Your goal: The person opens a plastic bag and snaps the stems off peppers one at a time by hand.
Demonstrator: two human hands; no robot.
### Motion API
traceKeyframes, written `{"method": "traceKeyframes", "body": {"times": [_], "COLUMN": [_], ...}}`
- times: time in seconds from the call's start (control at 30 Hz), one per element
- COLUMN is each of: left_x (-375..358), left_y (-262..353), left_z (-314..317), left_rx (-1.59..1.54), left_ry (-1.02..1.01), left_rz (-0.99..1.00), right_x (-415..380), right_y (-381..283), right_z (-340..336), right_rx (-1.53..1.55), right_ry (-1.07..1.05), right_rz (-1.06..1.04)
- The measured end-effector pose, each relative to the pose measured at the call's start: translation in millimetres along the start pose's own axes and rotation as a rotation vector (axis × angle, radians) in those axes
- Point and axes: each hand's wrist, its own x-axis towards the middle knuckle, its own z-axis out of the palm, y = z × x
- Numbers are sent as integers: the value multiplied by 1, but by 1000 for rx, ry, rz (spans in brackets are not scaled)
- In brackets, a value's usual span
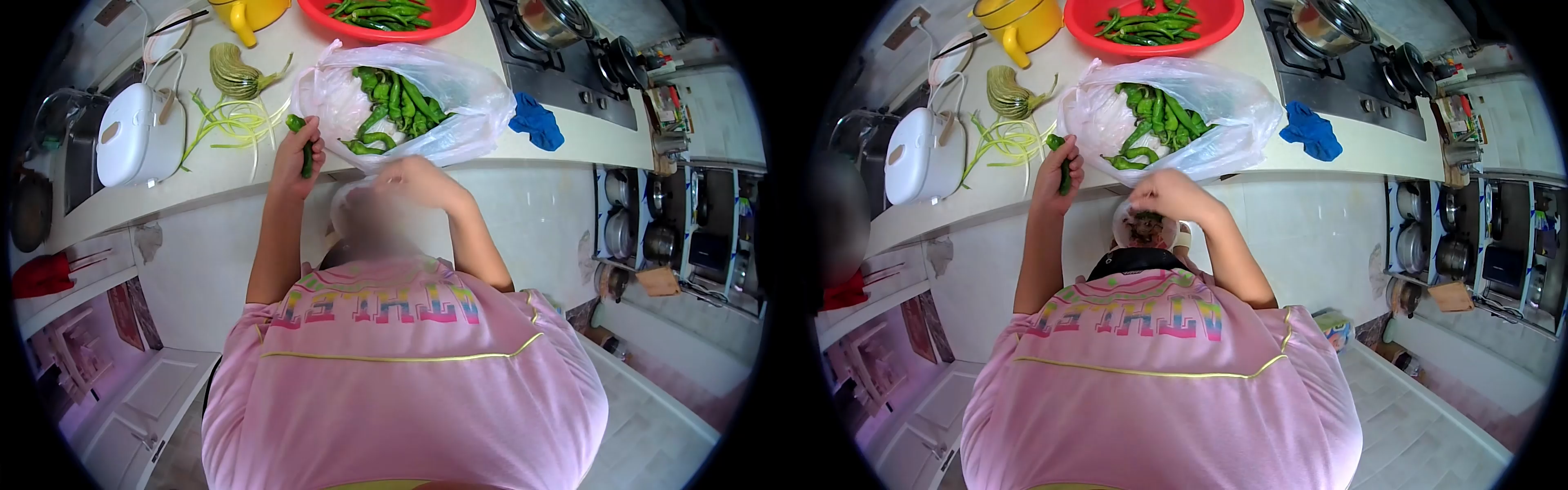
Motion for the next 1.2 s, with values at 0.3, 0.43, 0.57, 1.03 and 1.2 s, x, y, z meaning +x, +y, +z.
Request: {"method": "traceKeyframes", "body": {"times": [0.3,0.43,0.57,1.03,1.2], "left_x": [-4,-7,-7,8,6], "left_y": [9,13,9,-6,7], "left_z": [-7,-7,-3,54,51], "left_rx": [29,33,-12,-217,-45], "left_ry": [-40,-77,-97,-471,-458], "left_rz": [38,46,10,-90,-6], "right_x": [102,100,77,28,30], "right_y": [48,39,-6,-29,-10], "right_z": [6,-4,-21,5,0], "right_rx": [-698,-698,-148,-403,-442], "right_ry": [360,345,732,909,679], "right_rz": [-7,-109,-96,-653,-583]}}
